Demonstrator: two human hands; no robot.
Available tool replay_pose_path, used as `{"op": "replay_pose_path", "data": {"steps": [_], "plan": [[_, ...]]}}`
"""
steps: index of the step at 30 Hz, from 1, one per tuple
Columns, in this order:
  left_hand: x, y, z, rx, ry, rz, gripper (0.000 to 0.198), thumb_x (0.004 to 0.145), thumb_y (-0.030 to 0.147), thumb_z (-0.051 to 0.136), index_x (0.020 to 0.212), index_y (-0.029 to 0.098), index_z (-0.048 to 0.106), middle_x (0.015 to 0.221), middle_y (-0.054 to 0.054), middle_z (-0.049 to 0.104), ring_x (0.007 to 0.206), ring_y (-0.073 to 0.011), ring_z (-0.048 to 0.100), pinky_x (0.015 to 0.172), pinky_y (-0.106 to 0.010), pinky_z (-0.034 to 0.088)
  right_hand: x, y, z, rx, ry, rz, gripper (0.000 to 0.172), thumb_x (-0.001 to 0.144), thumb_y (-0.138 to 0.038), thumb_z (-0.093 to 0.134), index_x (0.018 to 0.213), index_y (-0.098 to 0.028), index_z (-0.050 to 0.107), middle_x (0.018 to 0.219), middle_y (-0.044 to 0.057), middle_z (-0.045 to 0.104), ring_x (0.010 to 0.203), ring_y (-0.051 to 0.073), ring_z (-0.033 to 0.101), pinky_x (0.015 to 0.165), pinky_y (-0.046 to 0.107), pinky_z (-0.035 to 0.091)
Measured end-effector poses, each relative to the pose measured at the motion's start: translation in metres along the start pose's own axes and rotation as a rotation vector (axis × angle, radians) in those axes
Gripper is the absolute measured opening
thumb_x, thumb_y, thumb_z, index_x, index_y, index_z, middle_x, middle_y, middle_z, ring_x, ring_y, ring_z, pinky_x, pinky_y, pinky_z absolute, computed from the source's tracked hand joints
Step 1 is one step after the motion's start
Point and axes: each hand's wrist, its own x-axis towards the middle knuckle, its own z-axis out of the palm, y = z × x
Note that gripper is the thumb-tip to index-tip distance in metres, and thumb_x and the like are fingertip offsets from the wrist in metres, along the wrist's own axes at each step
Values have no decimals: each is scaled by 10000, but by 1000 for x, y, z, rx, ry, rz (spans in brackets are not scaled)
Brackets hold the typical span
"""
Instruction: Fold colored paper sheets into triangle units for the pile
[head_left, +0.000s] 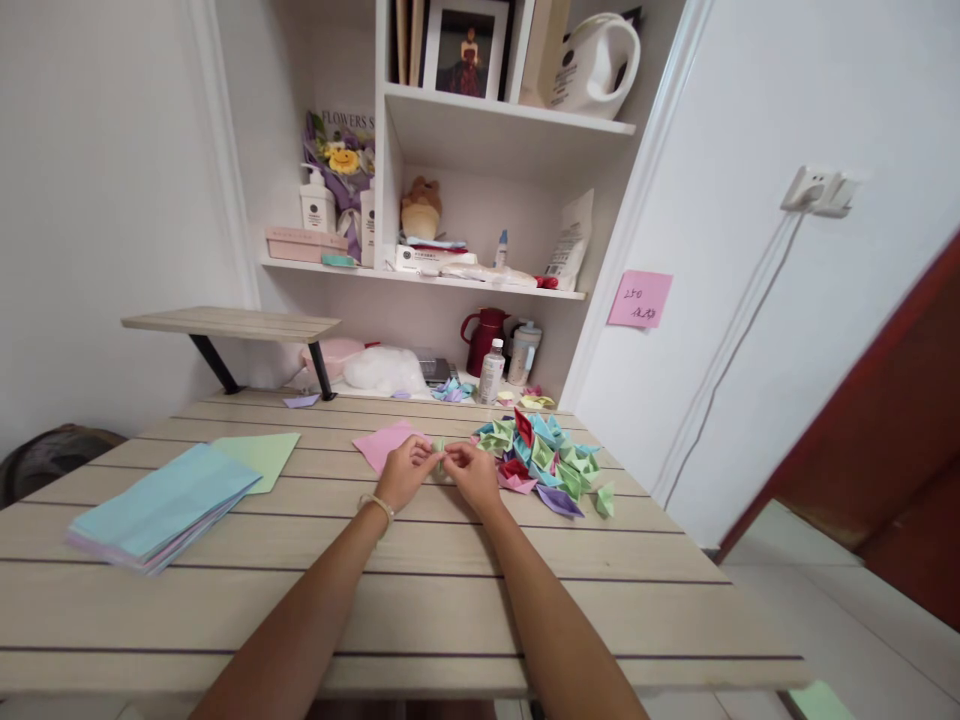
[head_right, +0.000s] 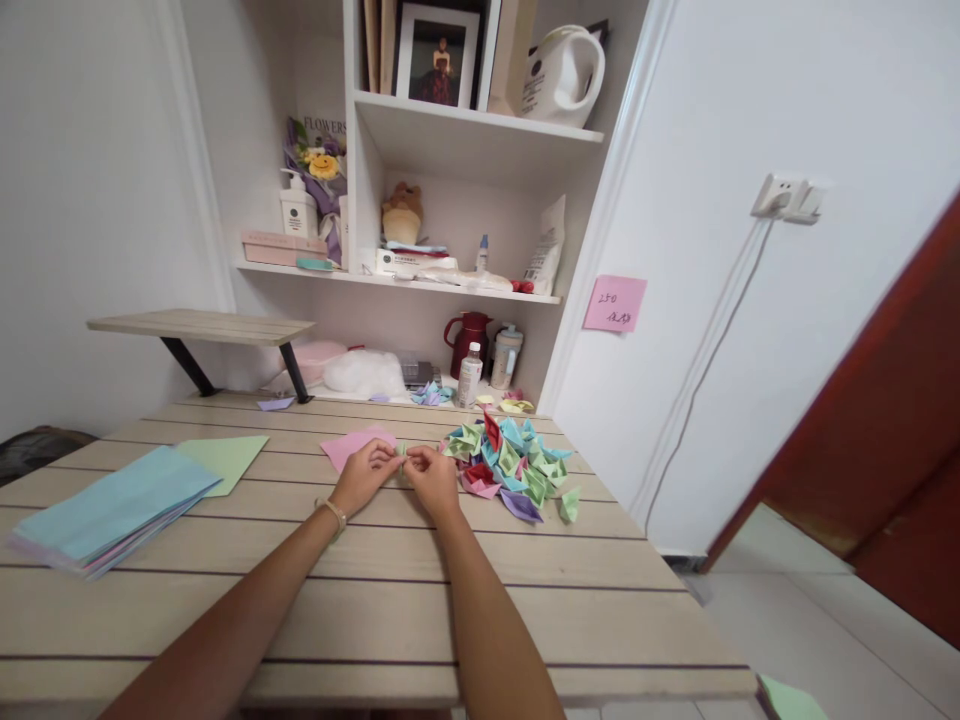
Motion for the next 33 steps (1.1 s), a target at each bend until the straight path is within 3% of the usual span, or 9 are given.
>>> {"op": "replay_pose_path", "data": {"steps": [6, 18, 25, 33], "plan": [[-1, 3, 1, -15, -11, 18, 264, 644, 359, 627, 802, 168, 535, 688, -27, 616, 677, -155, 604, 628, -265, 470, 0, -1, 1, -14, 1, 2, 228, 655, -295, 583, 829, -165, 654, 634, 33, 664, 574, 163, 596, 586, 279, 475], [2, 4, 0, -124, -64, -14, 315, 706, 404, 553, 907, 162, 562, 819, -61, 653, 757, -177, 622, 655, -286, 497, 2, -3, 1, 238, 39, 95, 255, 626, -234, 545, 846, -140, 635, 568, 11, 630, 539, 161, 583, 532, 258, 453], [5, 0, 1, -243, 0, -110, 347, 675, 419, 588, 880, 140, 569, 836, -77, 664, 781, -191, 628, 657, -284, 502, 4, -1, 2, 416, 15, 151, 275, 620, -306, 609, 832, -136, 650, 618, 25, 645, 571, 156, 588, 583, 272, 468], [3, 9, -1, -503, -28, -245, 348, 620, 333, 669, 886, 128, 577, 844, -98, 677, 784, -195, 641, 761, -347, 485, 6, 2, 2, 524, 24, 169, 245, 606, -283, 642, 808, -147, 671, 704, 42, 666, 613, 143, 587, 626, 272, 470]]}}
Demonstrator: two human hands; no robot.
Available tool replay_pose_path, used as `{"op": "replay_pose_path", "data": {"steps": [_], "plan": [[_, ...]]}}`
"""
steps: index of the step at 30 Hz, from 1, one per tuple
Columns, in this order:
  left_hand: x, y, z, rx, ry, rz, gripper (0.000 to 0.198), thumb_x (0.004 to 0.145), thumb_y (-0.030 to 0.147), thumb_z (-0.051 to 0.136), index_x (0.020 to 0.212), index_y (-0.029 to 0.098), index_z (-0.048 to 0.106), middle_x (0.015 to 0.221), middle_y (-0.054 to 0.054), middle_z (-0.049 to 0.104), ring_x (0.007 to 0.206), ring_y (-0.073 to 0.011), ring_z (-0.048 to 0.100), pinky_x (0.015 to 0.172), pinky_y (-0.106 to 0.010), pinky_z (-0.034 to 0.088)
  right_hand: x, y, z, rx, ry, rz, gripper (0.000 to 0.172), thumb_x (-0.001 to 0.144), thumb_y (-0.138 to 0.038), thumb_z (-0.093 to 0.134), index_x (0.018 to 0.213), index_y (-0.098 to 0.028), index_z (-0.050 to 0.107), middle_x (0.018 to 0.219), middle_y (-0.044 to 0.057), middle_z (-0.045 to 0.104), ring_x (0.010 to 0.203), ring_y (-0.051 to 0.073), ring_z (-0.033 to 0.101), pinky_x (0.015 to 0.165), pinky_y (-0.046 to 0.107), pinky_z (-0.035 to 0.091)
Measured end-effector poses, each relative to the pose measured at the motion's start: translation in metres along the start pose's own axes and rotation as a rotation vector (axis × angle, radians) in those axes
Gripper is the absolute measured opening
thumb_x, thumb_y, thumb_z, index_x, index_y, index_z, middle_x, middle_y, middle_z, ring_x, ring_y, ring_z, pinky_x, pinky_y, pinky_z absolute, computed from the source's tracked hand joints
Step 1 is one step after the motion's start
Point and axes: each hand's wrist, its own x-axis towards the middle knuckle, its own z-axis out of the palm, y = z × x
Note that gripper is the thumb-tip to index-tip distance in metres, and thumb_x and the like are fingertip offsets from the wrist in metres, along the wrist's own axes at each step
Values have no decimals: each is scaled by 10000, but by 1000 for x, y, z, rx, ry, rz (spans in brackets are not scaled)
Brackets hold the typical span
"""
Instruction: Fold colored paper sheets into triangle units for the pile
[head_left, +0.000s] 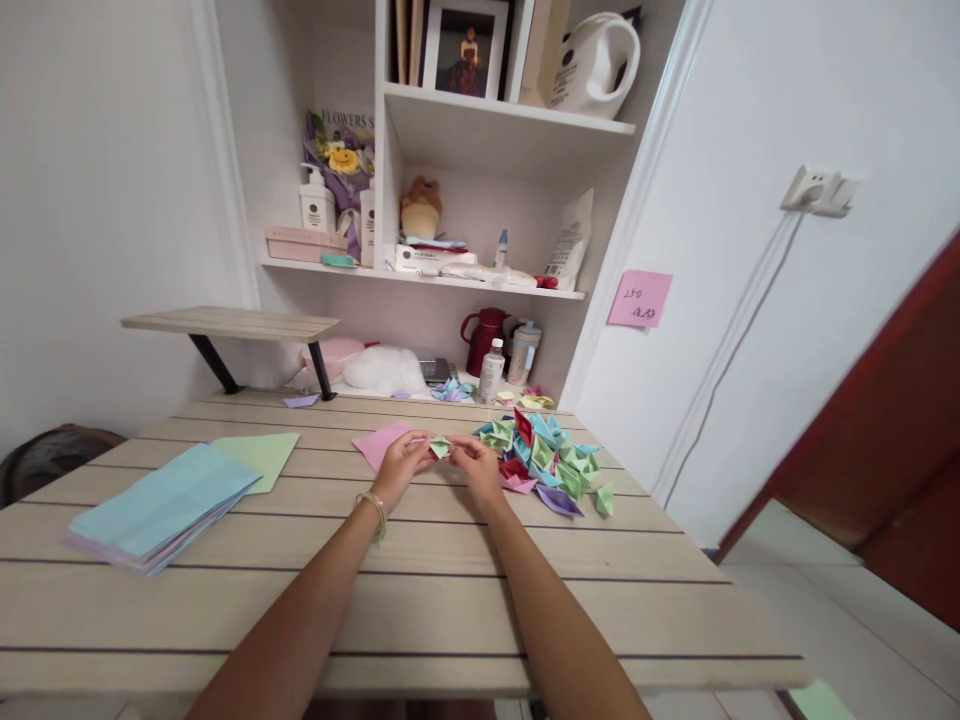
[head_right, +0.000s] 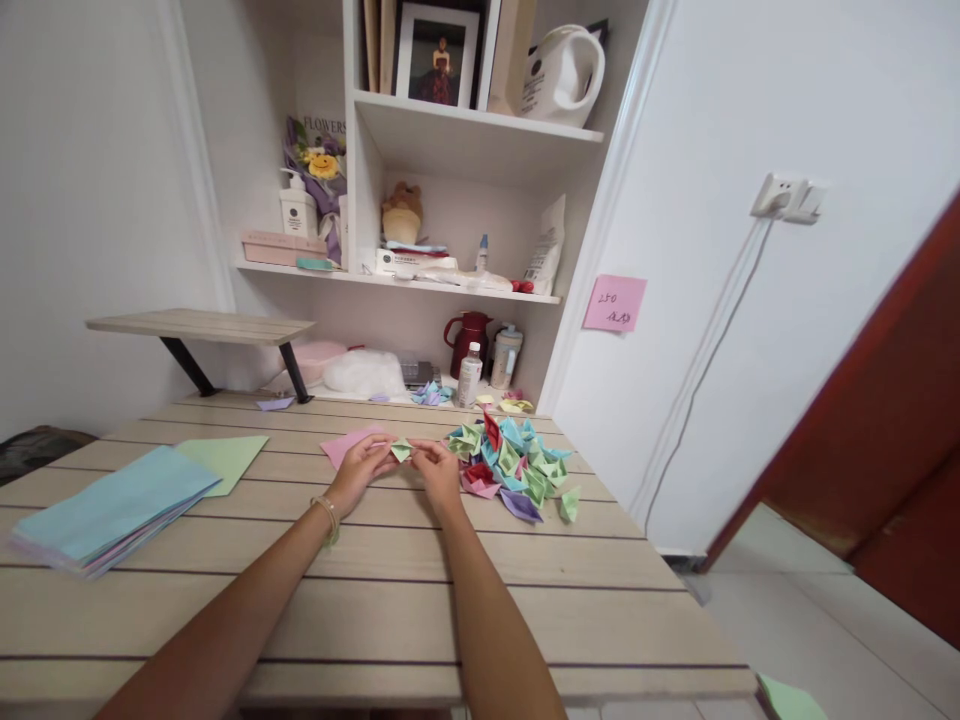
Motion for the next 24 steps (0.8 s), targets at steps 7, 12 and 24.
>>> {"op": "replay_pose_path", "data": {"steps": [7, 12, 24], "plan": [[1, -2, 0, -20, 9, -23, 268, 638, 241, 651, 864, 107, 599, 822, -104, 679, 768, -184, 642, 753, -320, 490, 0, -1, 0, -16, 9, 11, 214, 622, -296, 626, 776, -156, 675, 717, 44, 667, 615, 150, 594, 635, 285, 475], [4, -7, -3, 48, 14, 6, 273, 604, 230, 670, 836, 96, 617, 764, -86, 681, 708, -164, 640, 709, -288, 495, -2, -3, 1, -47, -10, 13, 248, 593, -305, 670, 778, -142, 655, 686, 47, 657, 615, 153, 596, 615, 277, 470], [5, -11, -8, 166, 34, 8, 333, 507, 260, 745, 761, 118, 582, 694, -60, 667, 626, -144, 624, 612, -263, 503, -5, 2, 1, -67, -28, 52, 369, 519, -285, 727, 823, -164, 557, 600, -15, 604, 532, 113, 555, 485, 205, 418]]}}
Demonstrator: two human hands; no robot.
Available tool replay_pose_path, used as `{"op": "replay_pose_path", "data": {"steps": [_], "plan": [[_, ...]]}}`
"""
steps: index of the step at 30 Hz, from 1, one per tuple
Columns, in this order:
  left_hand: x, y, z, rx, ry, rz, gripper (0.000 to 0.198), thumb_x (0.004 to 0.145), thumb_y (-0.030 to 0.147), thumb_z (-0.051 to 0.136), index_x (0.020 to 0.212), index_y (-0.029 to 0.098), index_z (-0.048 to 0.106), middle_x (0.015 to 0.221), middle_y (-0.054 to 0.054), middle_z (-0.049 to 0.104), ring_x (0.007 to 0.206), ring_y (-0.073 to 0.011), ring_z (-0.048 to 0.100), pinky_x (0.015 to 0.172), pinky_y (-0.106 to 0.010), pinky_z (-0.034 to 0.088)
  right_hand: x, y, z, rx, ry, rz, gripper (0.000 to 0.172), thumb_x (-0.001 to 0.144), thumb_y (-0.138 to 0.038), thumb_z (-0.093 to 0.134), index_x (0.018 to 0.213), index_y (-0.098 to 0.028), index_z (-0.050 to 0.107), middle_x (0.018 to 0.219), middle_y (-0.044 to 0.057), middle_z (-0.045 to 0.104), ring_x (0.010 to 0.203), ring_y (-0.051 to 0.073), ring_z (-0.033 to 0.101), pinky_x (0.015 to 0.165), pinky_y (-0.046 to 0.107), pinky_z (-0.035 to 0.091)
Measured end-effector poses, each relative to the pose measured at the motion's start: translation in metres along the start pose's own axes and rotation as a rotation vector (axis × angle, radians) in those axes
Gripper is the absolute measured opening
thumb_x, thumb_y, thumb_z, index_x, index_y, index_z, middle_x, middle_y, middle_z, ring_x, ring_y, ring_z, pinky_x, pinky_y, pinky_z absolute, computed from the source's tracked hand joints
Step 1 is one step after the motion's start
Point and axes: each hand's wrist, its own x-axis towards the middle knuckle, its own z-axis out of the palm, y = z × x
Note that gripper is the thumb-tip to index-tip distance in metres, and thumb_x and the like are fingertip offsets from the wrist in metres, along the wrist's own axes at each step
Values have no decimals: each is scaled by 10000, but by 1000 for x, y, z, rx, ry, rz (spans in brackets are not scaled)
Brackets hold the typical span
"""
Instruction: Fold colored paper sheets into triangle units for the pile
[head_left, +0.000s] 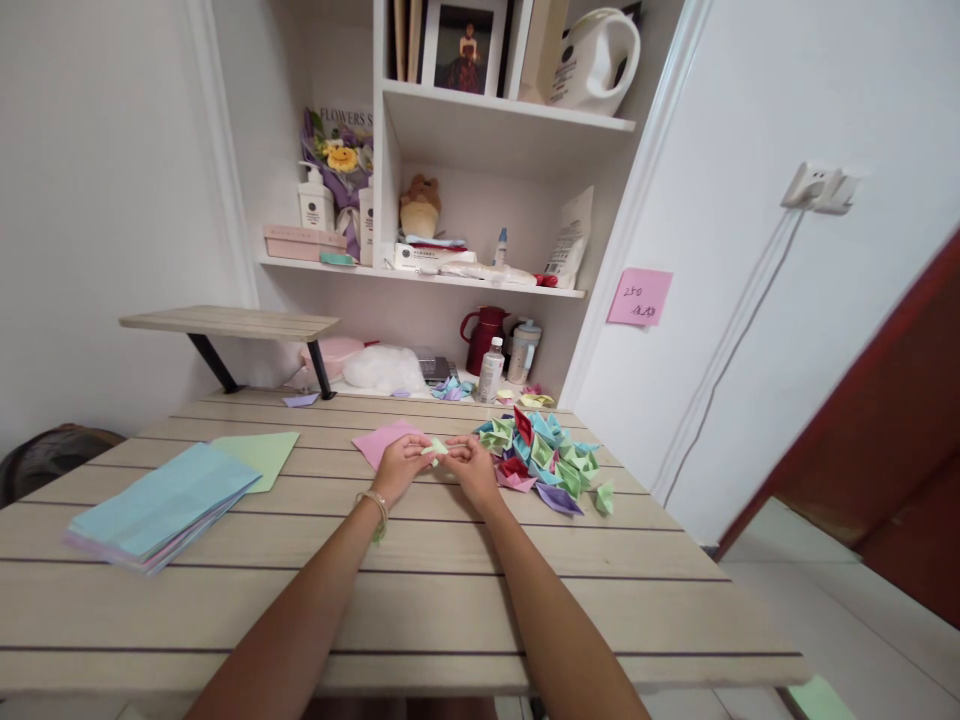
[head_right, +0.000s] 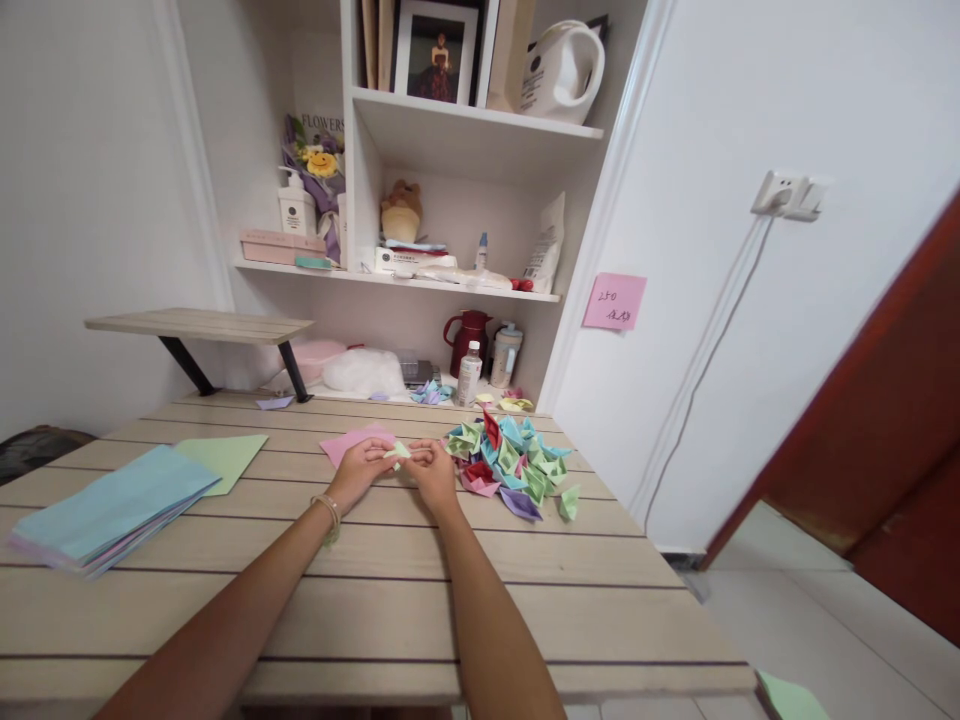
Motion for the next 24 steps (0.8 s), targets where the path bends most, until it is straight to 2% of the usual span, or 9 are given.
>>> {"op": "replay_pose_path", "data": {"steps": [6, 12, 16, 20, 24], "plan": [[-3, -1, -1, 0, -1, -77, 351, 471, 268, 765, 705, 126, 546, 608, -39, 650, 529, -132, 610, 545, -266, 515, 3, 13, -4, -44, -35, 70, 381, 519, -248, 719, 842, -147, 541, 608, -1, 612, 518, 117, 554, 479, 209, 412], [-4, 0, -3, 51, -14, -80, 347, 473, 262, 762, 702, 130, 538, 597, -40, 650, 516, -142, 614, 535, -268, 515, 4, 16, -5, -47, -63, 96, 385, 516, -247, 721, 836, -145, 532, 621, 17, 630, 537, 136, 572, 494, 224, 426], [-3, 3, -2, 54, -8, -30, 354, 480, 266, 757, 723, 132, 538, 600, -35, 648, 541, -146, 616, 537, -260, 508, 3, 12, -4, -48, -66, 60, 369, 527, -274, 717, 830, -137, 555, 634, 28, 636, 554, 143, 579, 497, 223, 428], [-2, 4, 1, 31, 3, 38, 403, 518, 273, 738, 850, 136, 557, 701, -56, 671, 638, -160, 630, 593, -270, 505, 3, 6, -3, -82, -55, -13, 355, 568, -306, 686, 872, -144, 597, 697, 37, 647, 620, 157, 593, 541, 243, 452], [-1, 6, 3, 66, -10, 74, 312, 587, 311, 684, 831, 125, 627, 753, -83, 679, 692, -177, 628, 635, -280, 494, 4, 2, -4, -138, -45, -78, 312, 596, -321, 665, 861, -159, 634, 786, 55, 662, 682, 170, 599, 638, 288, 474]]}}
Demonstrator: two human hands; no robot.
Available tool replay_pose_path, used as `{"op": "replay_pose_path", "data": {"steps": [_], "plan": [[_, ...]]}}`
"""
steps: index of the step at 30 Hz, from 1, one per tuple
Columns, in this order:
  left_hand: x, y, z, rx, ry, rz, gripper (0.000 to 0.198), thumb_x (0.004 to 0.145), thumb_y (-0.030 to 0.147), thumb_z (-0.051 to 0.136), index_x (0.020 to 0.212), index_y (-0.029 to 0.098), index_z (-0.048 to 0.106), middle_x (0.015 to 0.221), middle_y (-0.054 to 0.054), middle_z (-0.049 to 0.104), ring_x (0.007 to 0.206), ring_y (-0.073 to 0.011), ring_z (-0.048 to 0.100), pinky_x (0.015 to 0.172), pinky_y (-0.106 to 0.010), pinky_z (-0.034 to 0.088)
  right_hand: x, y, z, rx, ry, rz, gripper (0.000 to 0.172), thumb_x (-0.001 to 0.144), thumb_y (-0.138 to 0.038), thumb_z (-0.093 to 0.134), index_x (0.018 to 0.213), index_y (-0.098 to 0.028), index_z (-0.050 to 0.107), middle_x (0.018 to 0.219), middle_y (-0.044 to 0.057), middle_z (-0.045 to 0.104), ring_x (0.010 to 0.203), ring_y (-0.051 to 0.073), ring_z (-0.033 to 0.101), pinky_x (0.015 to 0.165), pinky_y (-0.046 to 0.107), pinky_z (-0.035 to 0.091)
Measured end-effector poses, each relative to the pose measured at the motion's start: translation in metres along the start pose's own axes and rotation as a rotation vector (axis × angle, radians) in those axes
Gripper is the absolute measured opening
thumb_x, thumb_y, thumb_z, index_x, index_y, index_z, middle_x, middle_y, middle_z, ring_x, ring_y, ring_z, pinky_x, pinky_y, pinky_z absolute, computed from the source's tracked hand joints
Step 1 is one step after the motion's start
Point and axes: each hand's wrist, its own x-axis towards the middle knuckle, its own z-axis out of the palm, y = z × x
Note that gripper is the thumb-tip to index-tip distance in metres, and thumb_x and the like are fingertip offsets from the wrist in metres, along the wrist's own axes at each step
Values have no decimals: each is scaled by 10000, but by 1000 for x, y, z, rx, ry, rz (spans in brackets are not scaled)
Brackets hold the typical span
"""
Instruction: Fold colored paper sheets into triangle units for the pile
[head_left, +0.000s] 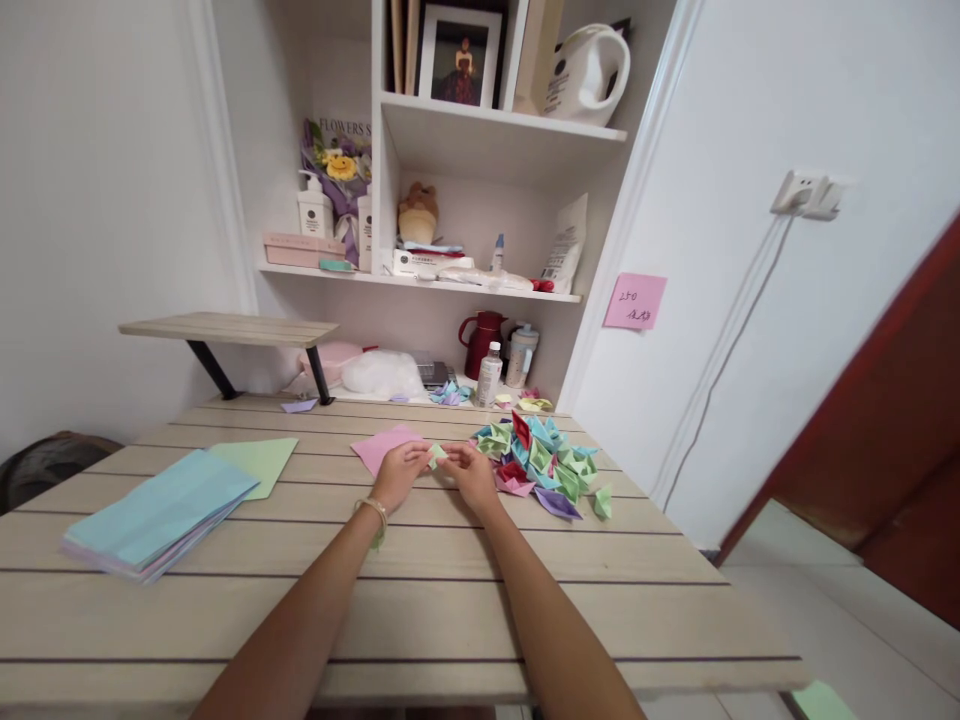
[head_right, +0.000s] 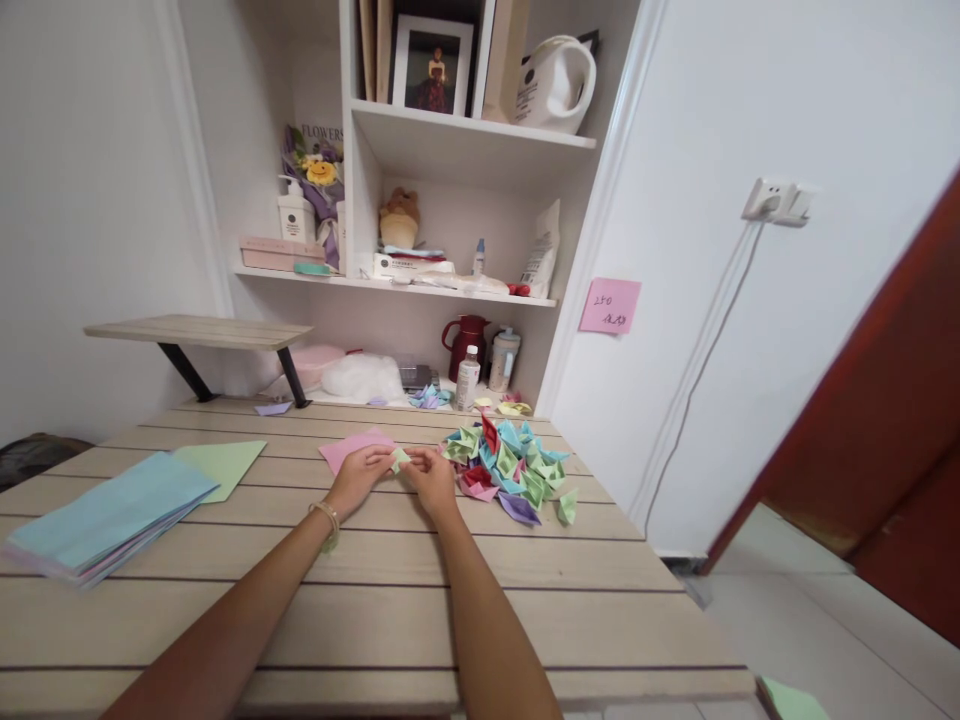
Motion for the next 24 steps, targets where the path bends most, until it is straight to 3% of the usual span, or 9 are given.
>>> {"op": "replay_pose_path", "data": {"steps": [8, 18, 24], "plan": [[-4, 5, -2, 223, -9, 175, 175, 635, 306, 634, 736, 174, 688, 735, -55, 688, 733, -198, 621, 719, -295, 469, 1, -4, -4, -161, 52, -87, 220, 639, -352, 638, 767, -179, 683, 759, 56, 681, 663, 180, 587, 630, 298, 462], [-2, 0, -2, 243, 25, 143, 161, 620, 301, 640, 695, 167, 686, 687, -51, 684, 643, -184, 609, 637, -273, 467, 1, -4, -4, -298, 31, -127, 178, 672, -353, 600, 666, -191, 674, 659, 38, 669, 624, 186, 587, 621, 292, 455], [1, -3, -4, 186, 54, 125, 170, 597, 311, 658, 670, 160, 675, 710, -57, 685, 690, -192, 611, 685, -285, 461, 1, -5, -3, -286, 35, -129, 164, 666, -336, 598, 637, -189, 664, 637, 33, 662, 605, 179, 588, 611, 282, 455]]}}
